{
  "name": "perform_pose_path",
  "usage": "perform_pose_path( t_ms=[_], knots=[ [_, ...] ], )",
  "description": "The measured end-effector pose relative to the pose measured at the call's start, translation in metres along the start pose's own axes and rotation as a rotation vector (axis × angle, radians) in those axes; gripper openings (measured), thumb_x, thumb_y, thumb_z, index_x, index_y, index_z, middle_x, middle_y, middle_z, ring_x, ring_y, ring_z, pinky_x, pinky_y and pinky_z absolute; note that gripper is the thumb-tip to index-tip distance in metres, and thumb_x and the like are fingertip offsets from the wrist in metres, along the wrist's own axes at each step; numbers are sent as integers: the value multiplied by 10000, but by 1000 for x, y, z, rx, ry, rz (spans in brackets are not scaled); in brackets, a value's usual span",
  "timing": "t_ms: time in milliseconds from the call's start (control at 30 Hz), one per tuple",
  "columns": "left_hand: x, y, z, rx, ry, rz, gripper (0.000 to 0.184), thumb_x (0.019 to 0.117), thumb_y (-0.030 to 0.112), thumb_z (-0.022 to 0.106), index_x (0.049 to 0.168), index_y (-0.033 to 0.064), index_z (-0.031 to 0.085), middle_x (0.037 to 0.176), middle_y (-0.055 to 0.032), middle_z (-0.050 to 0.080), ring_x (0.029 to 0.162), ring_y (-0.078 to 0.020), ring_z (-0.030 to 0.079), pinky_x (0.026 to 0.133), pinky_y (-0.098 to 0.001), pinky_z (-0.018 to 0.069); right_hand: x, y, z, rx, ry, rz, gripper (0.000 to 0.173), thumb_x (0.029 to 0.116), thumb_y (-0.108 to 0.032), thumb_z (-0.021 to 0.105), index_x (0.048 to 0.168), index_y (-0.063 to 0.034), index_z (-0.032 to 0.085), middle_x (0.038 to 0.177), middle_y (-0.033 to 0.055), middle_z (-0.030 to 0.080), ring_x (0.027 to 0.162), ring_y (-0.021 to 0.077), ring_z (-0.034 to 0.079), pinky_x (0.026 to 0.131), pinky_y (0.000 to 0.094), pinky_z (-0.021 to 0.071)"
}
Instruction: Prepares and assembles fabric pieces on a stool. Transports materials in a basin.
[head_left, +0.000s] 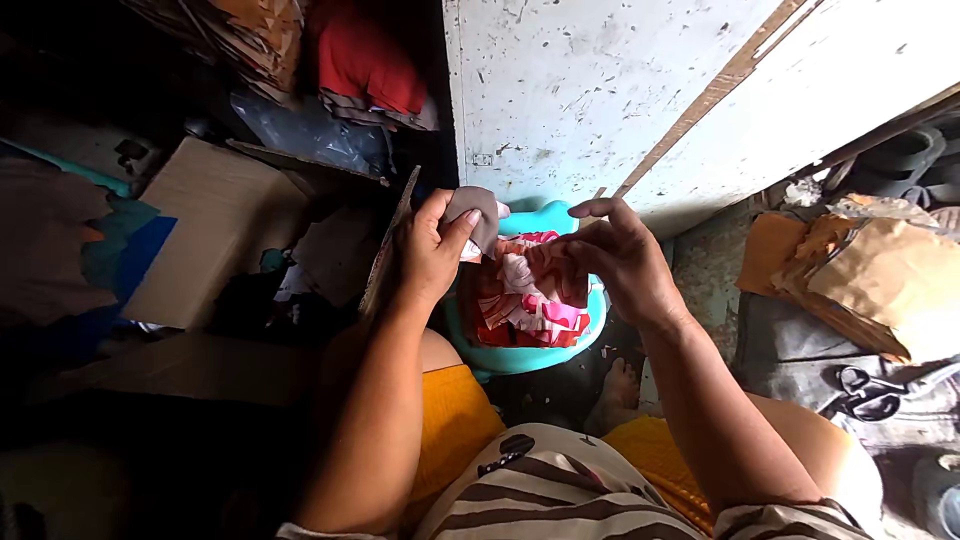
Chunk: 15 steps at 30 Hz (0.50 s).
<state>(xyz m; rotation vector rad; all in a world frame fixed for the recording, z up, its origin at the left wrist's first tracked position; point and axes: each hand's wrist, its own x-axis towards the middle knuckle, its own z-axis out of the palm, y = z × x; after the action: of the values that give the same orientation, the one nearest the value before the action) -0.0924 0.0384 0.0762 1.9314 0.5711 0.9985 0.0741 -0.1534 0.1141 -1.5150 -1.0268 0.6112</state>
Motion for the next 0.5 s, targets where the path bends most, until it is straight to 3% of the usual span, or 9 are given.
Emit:
perform_pose_path(
  t_ms=[133,267,400,500],
  knots=[
    [-2,0,-3,17,7,7,190,998,188,648,1130,55,681,976,-11,708,881,-9,663,837,-224,555,-13,34,11,202,94,149,461,951,15,616,1367,-153,511,958,65,678,738,163,683,674,355,619],
    [-2,1,-6,95,11,-20,197,997,235,651,1117,82,688,961,-6,705,874,-26,659,835,-266,546,-27,67,11,20,59,392,576,904,48,644,1438,-114,503,1012,144,697,790,221,708,731,407,618],
    [-3,4,-1,64,-4,-15,186,995,203,650,1111,62,683,951,-9,707,861,-12,660,827,-241,546,-29,67,8,-18,30,356,359,910,83,620,1249,-33,600,1022,111,688,793,170,691,730,358,606],
    [-2,4,2,58,-5,-16,191,993,195,654,1113,50,686,956,-21,710,859,-16,661,827,-245,546,-17,53,-2,-48,19,218,317,922,67,613,1225,-28,610,1041,91,691,805,156,678,720,357,598]
  ],
)
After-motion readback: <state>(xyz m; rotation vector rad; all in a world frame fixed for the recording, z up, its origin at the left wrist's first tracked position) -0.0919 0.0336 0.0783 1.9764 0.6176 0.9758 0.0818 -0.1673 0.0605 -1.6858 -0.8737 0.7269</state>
